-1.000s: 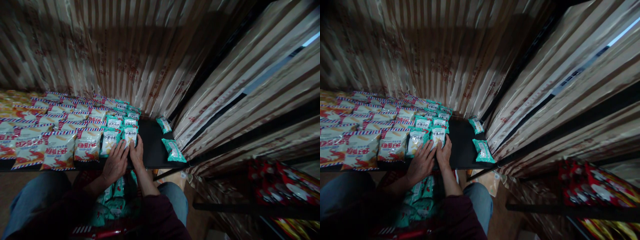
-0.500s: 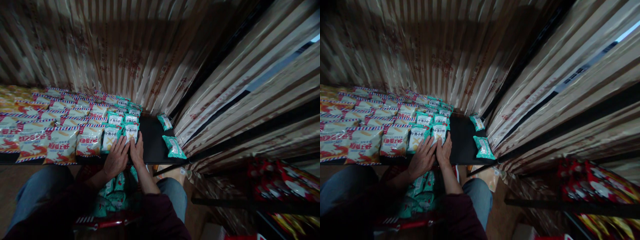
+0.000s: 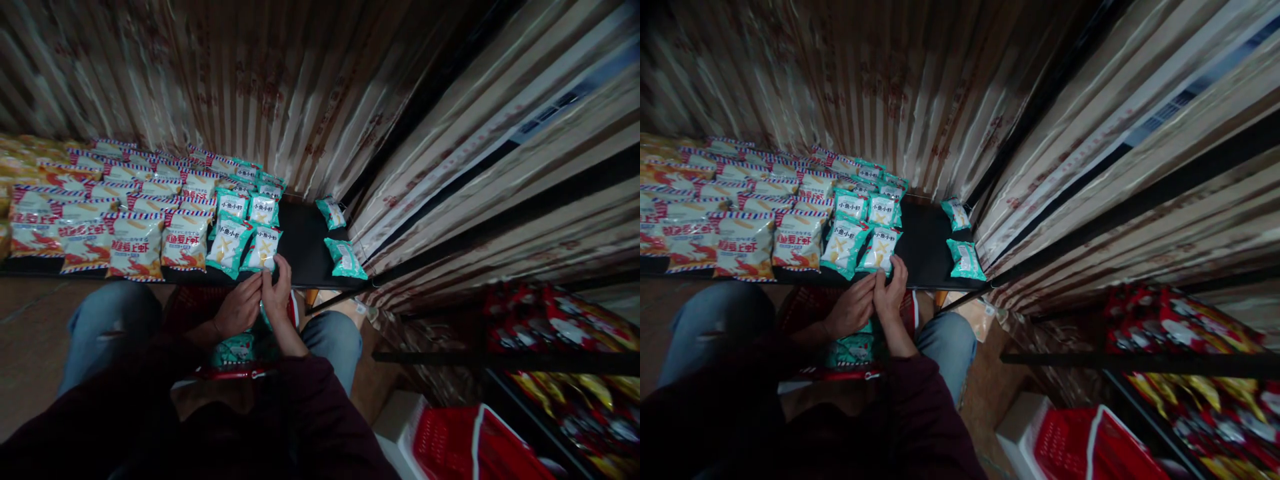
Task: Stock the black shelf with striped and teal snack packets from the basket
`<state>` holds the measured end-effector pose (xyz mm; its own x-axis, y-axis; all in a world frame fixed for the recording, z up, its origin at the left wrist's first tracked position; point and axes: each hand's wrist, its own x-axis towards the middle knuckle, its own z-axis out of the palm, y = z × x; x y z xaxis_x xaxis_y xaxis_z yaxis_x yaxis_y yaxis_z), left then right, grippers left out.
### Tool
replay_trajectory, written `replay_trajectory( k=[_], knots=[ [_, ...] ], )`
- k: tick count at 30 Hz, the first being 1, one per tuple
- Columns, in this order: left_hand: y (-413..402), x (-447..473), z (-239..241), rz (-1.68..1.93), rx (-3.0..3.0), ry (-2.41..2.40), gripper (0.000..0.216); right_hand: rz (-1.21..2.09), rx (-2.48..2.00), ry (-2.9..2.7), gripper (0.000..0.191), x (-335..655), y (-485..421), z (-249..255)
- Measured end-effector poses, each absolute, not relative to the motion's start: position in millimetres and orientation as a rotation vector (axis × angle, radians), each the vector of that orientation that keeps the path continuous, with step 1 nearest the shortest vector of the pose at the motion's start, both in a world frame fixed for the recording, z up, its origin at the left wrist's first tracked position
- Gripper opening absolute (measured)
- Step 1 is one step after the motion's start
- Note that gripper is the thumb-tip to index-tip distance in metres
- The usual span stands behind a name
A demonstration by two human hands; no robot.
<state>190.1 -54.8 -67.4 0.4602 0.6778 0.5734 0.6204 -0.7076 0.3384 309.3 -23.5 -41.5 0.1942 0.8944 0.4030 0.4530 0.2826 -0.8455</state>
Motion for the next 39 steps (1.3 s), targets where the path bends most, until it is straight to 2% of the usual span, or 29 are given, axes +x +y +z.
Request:
replay_trajectory(
  k=[3, 6, 12, 30, 39],
  knots=[
    [-60.1, 193.1, -66.6, 1.07, 2.614, 1.208, 0.053, 0.491, -1.385, -1.505, 0.041, 309.3, -16.6, -39.5],
    [-59.5, 189.5, -57.8, 1.069, 2.663, 1.322, 0.044, 0.498, -1.413, -1.474, 0.048, 309.6, -4.3, -37.0],
    [-50.6, 171.9, -42.9, 1.233, 2.526, 1.864, 0.043, 0.553, -1.507, -1.463, 0.066, 308.4, 8.5, -36.3],
    [-12.4, 164.1, -45.7, 1.402, 2.471, 1.938, 0.061, 0.532, -1.298, -1.38, 0.06, 299.0, 38.1, -34.9],
    [-4.9, 160.5, -37.7, 1.342, 2.417, 2.031, 0.051, 0.492, -1.334, -1.464, 0.056, 295.9, 45.4, -38.3]
  ],
)
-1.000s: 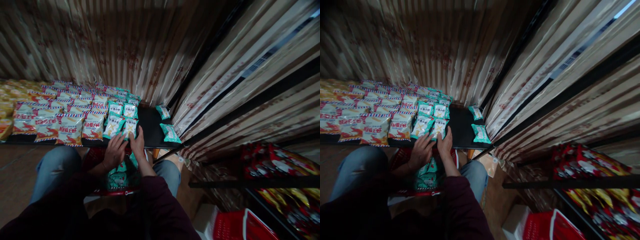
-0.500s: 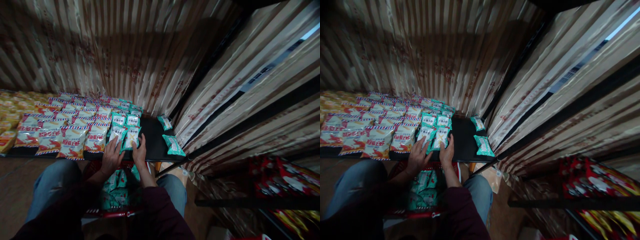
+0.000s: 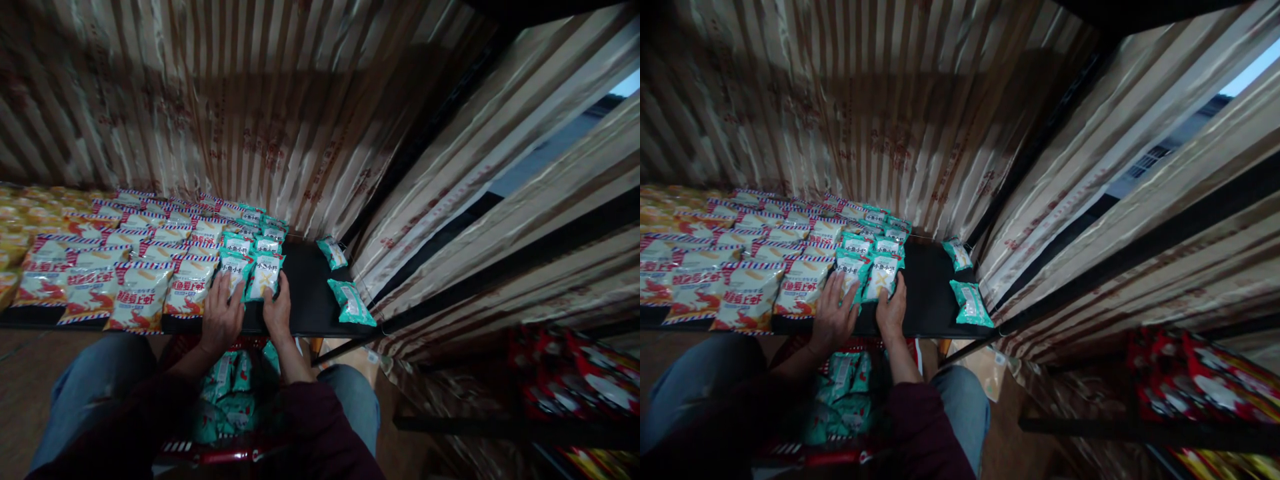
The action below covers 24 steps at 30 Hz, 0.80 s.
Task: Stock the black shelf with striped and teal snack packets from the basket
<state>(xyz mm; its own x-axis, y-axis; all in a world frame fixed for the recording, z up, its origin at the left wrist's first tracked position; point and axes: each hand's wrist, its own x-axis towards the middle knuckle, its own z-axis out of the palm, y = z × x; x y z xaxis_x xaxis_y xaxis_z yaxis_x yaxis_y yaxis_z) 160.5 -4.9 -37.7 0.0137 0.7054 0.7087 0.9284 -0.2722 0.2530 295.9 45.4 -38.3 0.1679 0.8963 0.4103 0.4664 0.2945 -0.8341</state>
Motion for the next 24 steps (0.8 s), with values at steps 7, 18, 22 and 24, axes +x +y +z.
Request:
replay_trajectory(
  k=[7, 18, 22, 24],
  knots=[
    [4.2, 159.7, -39.0, -1.084, -1.987, -1.657, 0.049, 0.491, -1.403, -1.494, 0.054, 293.9, 48.3, -36.7],
    [3.8, 158.5, -39.2, -1.02, -2.025, -1.639, 0.053, 0.619, -1.48, -1.572, 0.066, 289.0, 49.5, -24.4],
    [2.9, 159.5, -37.7, -1.02, -2.039, -1.653, 0.051, 0.625, -1.473, -1.614, 0.064, 289.7, 51.3, -23.4],
    [1.9, 160.0, -36.8, -1.017, -2.044, -1.65, 0.05, 0.633, -1.469, -1.61, 0.066, 290.6, 50.5, -23.0]
  ],
)
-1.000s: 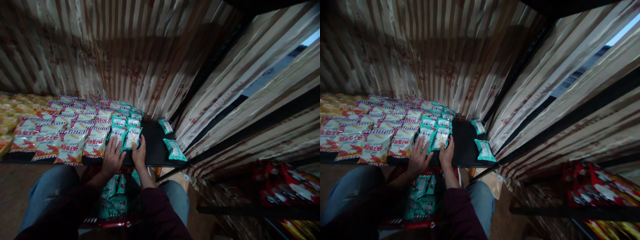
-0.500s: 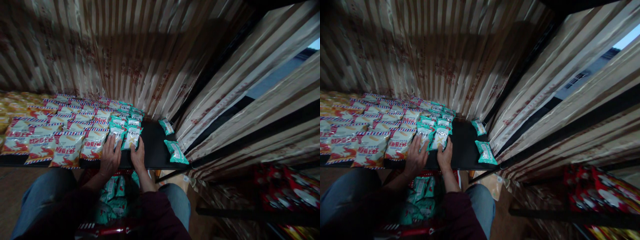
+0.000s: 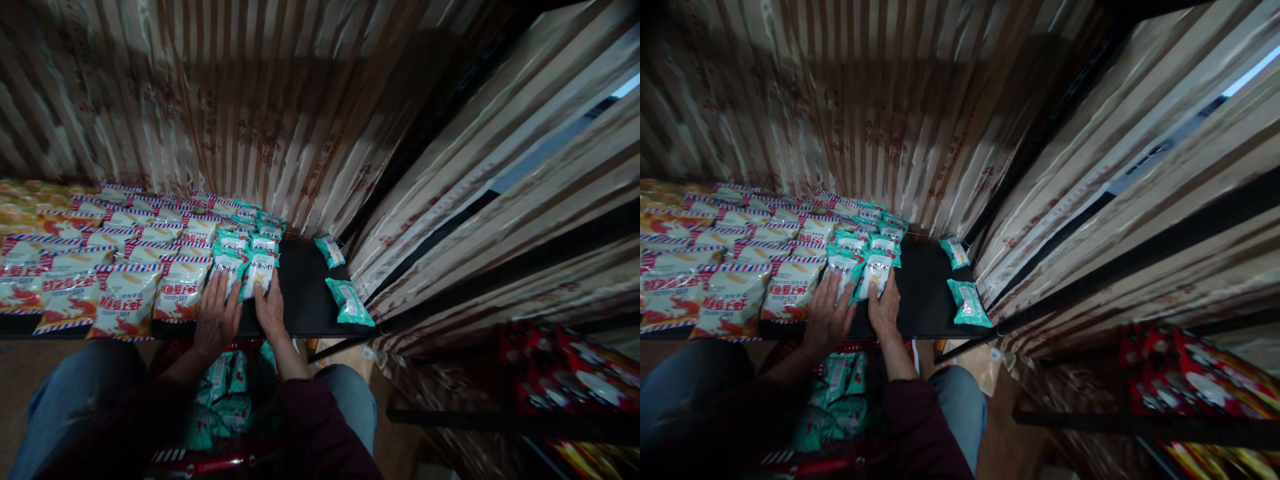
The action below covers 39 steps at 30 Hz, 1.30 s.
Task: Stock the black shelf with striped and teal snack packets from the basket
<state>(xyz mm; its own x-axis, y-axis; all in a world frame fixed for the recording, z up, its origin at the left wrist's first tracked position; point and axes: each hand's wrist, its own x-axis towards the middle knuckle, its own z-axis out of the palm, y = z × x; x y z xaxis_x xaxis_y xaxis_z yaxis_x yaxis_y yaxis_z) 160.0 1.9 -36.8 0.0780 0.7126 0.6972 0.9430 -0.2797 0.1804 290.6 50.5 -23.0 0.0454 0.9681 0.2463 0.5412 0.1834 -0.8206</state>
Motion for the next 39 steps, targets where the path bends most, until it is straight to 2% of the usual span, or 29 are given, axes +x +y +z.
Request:
replay_trajectory(
  k=[6, 17, 23, 30, 39],
  knots=[
    [1.0, 159.5, -37.4, -1.041, -2.058, -1.608, 0.052, 0.669, -1.451, -1.539, 0.076, 293.3, 49.5, -23.9],
    [-5.6, 162.2, -33.9, -1.102, -2.061, -1.549, 0.05, 0.837, -1.46, -1.364, 0.07, 308.5, 47.2, -21.4],
    [0.2, 183.7, -15.2, -1.061, -2.122, -1.588, 0.048, 0.859, -1.393, -1.3, 0.08, 318.8, 87.5, -23.8],
    [28.2, 187.1, -8.2, -1.01, -2.148, -1.599, 0.048, 0.912, -1.359, -1.244, 0.081, 320.9, 144.1, -31.2],
    [33.0, 183.3, -18.0, -1.043, -2.139, -1.572, 0.052, 1.023, -1.28, -1.303, 0.072, 316.2, 159.4, -34.0]
  ],
)
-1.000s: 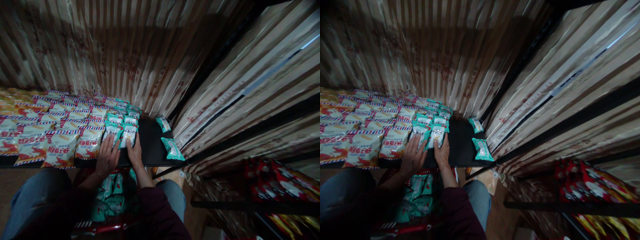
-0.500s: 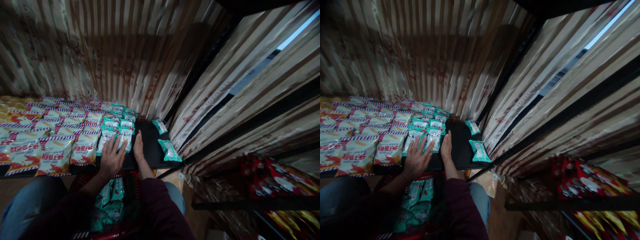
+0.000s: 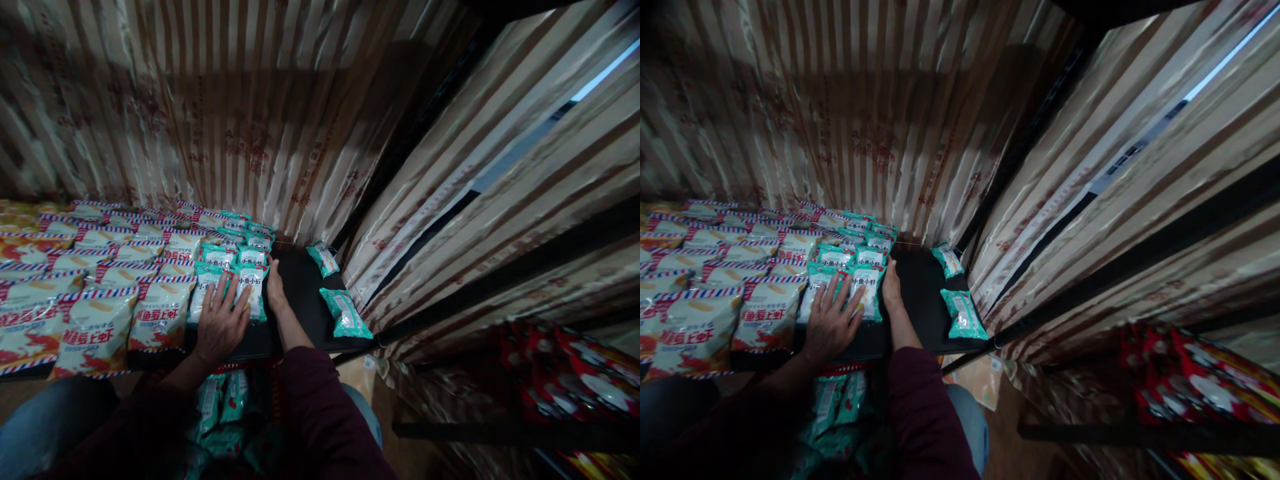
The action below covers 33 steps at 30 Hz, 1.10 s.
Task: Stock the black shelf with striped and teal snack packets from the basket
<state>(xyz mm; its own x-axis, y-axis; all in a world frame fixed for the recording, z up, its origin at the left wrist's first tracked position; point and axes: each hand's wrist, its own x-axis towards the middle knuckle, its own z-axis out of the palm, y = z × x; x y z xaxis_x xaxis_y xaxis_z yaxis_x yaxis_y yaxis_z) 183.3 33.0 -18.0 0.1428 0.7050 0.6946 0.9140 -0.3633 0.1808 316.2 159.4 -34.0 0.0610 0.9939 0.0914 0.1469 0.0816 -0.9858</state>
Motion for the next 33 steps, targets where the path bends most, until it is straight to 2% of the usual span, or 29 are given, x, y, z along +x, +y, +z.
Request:
replay_trajectory(
  k=[13, 23, 28, 31, 33],
  knots=[
    [20.9, 176.8, -19.4, -1.04, -2.165, -1.515, 0.047, 1.004, -1.253, -1.011, 0.075, 328.6, 118.6, -38.8],
    [-51.5, 175.9, -58.5, -0.925, -2.613, -1.247, 0.043, 0.977, -1.217, -0.972, 0.062, 327.4, 39.6, -43.0],
    [-76.9, 184.0, -62.7, -0.834, -2.738, -1.235, 0.037, 1.044, -1.129, -0.945, 0.051, 326.5, 14.1, -37.8],
    [-85.8, 184.2, -68.0, -0.65, -2.885, -1.257, 0.038, 1.081, -1.137, -1.0, 0.045, 326.2, -4.8, -33.6],
    [-91.4, 176.5, -79.2, -0.483, -2.981, -1.354, 0.032, 1.091, -1.155, -1.092, 0.042, 324.0, -20.6, -33.2]
  ],
)
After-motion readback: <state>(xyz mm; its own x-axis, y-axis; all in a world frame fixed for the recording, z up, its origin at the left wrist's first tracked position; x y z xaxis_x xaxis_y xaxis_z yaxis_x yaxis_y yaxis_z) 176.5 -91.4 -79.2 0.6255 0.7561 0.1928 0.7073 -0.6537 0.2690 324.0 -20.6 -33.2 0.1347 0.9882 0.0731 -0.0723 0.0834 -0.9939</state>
